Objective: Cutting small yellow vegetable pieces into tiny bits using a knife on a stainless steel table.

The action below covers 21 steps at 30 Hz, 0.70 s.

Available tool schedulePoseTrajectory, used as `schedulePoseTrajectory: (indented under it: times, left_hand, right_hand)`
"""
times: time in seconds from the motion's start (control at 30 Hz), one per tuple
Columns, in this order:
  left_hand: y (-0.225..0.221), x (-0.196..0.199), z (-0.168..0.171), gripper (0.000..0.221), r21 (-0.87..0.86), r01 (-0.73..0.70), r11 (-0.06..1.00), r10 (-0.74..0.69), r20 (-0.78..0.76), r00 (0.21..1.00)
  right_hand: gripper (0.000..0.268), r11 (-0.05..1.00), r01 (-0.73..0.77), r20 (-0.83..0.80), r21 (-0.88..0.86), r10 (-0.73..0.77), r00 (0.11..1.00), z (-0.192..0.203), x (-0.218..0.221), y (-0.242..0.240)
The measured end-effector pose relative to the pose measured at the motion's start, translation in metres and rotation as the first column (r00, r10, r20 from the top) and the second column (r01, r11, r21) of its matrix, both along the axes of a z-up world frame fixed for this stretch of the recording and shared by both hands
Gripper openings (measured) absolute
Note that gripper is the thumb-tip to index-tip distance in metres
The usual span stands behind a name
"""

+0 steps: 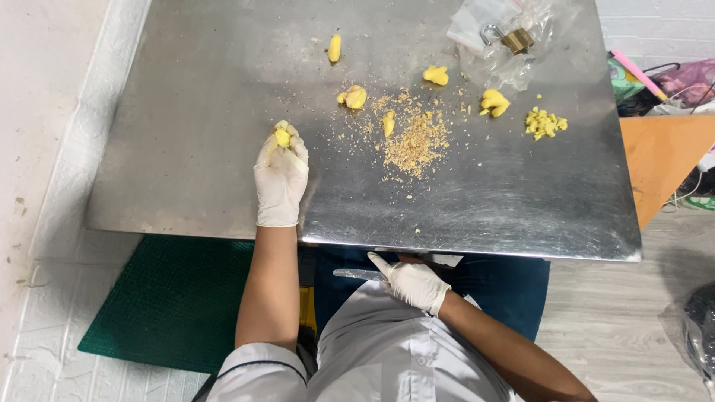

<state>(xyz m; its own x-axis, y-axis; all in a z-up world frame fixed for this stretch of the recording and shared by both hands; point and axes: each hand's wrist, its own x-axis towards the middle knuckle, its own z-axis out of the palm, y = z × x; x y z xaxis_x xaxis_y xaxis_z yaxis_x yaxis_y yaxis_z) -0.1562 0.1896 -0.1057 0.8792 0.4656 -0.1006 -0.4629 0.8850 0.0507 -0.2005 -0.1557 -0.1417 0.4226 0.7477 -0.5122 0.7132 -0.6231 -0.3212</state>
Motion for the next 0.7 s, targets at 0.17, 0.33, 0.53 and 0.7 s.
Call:
schedulePoseTrajectory:
  times: [0.17,0.33,0.53,0.7]
  left_hand:
    - [-0.008,-0.004,0.016,0.024,0.008,-0.025,1.000,0.025,-0.035,0.999]
    - [-0.011,-0.005,0.022,0.021,-0.003,-0.030,1.000,0.030,-0.047,0.998]
    - [-0.008,-0.004,0.019,0.022,-0.012,-0.029,1.000,0.029,-0.043,0.999]
    - [-0.014,-0.006,0.030,0.027,0.097,-0.010,0.995,0.013,-0.031,0.999]
  right_hand:
    - [0.070,0.998,-0.037,0.077,0.044,0.034,0.996,-0.001,-0.002,0.000]
    - [0.067,0.996,-0.055,0.145,0.069,0.044,0.988,-0.011,-0.001,-0.001]
    - [0.072,0.993,-0.017,0.011,0.113,0.016,1.000,-0.001,0.010,-0.007]
    - [0.076,0.962,-0.106,0.131,0.251,0.074,0.989,0.034,0.005,-0.022]
